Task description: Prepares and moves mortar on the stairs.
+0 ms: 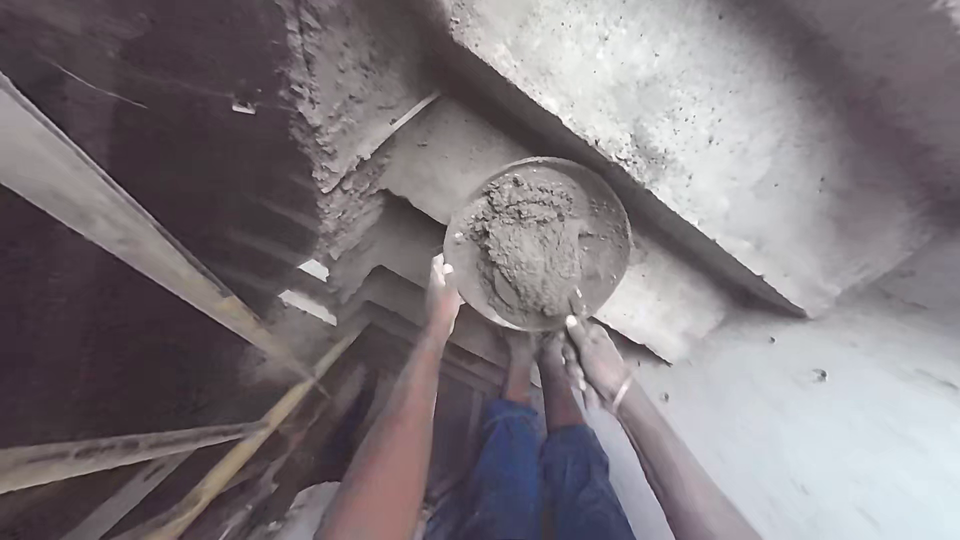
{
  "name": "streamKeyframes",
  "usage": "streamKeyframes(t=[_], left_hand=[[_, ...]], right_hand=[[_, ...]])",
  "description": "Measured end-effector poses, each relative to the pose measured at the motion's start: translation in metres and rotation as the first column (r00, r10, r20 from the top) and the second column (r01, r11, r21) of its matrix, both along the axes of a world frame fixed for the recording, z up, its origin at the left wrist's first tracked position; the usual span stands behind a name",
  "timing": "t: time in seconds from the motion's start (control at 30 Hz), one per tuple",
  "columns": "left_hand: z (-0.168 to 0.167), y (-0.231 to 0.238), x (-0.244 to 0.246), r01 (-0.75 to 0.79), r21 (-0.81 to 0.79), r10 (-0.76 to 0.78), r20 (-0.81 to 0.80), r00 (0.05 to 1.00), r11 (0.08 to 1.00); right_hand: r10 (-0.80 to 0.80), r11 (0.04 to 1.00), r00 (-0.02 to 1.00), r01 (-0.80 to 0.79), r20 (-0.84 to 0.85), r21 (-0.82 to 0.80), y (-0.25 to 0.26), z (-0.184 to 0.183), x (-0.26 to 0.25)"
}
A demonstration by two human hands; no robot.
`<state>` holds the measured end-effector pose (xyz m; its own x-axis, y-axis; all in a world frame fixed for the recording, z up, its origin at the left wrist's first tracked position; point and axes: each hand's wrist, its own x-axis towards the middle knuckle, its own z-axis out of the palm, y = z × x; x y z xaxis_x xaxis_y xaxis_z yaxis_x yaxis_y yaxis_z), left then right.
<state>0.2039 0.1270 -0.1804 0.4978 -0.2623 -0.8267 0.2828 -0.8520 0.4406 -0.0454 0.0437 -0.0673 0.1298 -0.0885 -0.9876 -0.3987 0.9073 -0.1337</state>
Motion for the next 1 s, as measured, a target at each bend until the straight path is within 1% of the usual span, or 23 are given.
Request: streamKeyframes(t=[0.1,0.17,0.23,0.27,0.3,0.33,0.37,0.4,0.43,0.5,0.57,0.63,0.67,0.7,0.73,0.77,0.8,0.83,0.87,0.9,0.93,0.97,1.0], left_hand=[[0.002,0.001,0.0,-0.001,-0.019,0.001,-0.023,1.0,1.0],[0.003,-0.001,0.001,0.01,-0.017,-0.011,-0.019,1.0,1.0],[0.002,0.0,0.0,0.015,-0.001,-0.015,-0.012,1.0,1.0],[0.001,0.002,-0.002,0.017,0.005,-0.017,-0.009,1.0,1.0],[0.0,0.003,-0.001,0.014,0.007,-0.014,-0.004,1.0,1.0],[-0.001,0.002,-0.003,0.005,0.005,-0.005,-0.001,1.0,1.0],[0.0,0.003,-0.004,-0.008,0.008,0.008,0.002,1.0,1.0],[0.001,0.003,-0.004,-0.02,0.003,0.02,0.0,1.0,1.0],[0.0,0.002,-0.002,-0.038,-0.012,0.038,-0.002,0.999,0.999],[-0.002,0.01,-0.004,-0.134,-0.084,0.131,-0.031,0.991,0.988],[-0.004,0.024,-0.013,-0.293,-0.174,0.278,-0.108,0.955,0.94],[-0.006,0.041,-0.031,-0.414,-0.193,0.379,-0.193,0.905,0.89],[-0.005,0.049,-0.044,-0.457,-0.189,0.413,-0.231,0.881,0.869],[-0.005,0.054,-0.056,-0.5,-0.181,0.446,-0.271,0.853,0.847],[-0.006,0.059,-0.069,-0.545,-0.162,0.483,-0.308,0.82,0.823],[-0.005,0.06,-0.081,-0.599,-0.124,0.535,-0.333,0.776,0.791],[-0.006,0.057,-0.091,-0.651,-0.087,0.59,-0.347,0.729,0.754],[-0.007,0.052,-0.098,-0.698,-0.065,0.637,-0.356,0.684,0.713],[-0.007,0.047,-0.103,-0.74,-0.065,0.679,-0.349,0.646,0.67],[-0.009,0.042,-0.106,-0.774,-0.079,0.717,-0.326,0.616,0.629],[-0.01,0.038,-0.108,-0.793,-0.103,0.745,-0.29,0.601,0.6],[-0.011,0.032,-0.105,-0.791,-0.13,0.754,-0.244,0.609,0.597],[-0.012,0.028,-0.101,-0.771,-0.161,0.748,-0.187,0.637,0.616]], right_hand=[[-0.208,0.975,0.968,0.193,0.138,0.112,0.013,0.056,-0.037],[-0.421,0.877,0.903,0.38,0.087,0.293,0.037,0.072,-0.063],[-0.554,0.718,0.831,0.508,-0.052,0.475,0.065,0.061,-0.071],[-0.556,0.681,0.828,0.507,-0.078,0.529,0.077,0.045,-0.064],[-0.536,0.696,0.844,0.465,-0.036,0.547,0.085,0.02,-0.05],[-0.488,0.759,0.872,0.401,0.041,0.512,0.086,-0.01,-0.032],[-0.402,0.844,0.909,0.319,0.114,0.431,0.081,-0.039,-0.01],[-0.284,0.923,0.942,0.219,0.179,0.315,0.07,-0.064,0.01],[-0.178,0.971,0.957,0.133,0.229,0.199,0.057,-0.082,0.025],[-0.075,0.996,0.965,0.059,0.251,0.07,0.047,-0.093,0.033],[-0.065,0.998,0.966,0.058,0.248,0.039,0.048,-0.084,0.027],[-0.02,0.998,0.965,0.035,0.263,-0.053,0.048,-0.07,0.017],[0.062,0.987,0.967,-0.024,0.249,-0.156,0.047,-0.062,0.012],[0.193,0.944,0.961,-0.127,0.197,-0.305,0.045,-0.053,0.007],[0.337,0.844,0.938,-0.262,0.083,-0.468,0.043,-0.045,0.004],[0.424,0.71,0.904,-0.375,-0.065,-0.596,0.045,-0.039,0.004],[0.462,0.587,0.86,-0.48,-0.216,-0.653,0.044,-0.035,0.007],[0.477,0.488,0.808,-0.571,-0.346,-0.66,0.044,-0.035,0.013],[0.481,0.425,0.759,-0.639,-0.439,-0.641,0.045,-0.042,0.019],[0.528,0.432,0.706,-0.702,-0.472,-0.566,0.04,-0.048,0.026],[0.62,0.493,0.656,-0.752,-0.431,-0.438,0.028,-0.049,0.031],[0.684,0.523,0.627,-0.777,-0.372,-0.35,0.013,-0.044,0.034],[0.71,0.521,0.623,-0.779,-0.329,-0.349,-0.001,-0.036,0.029]])
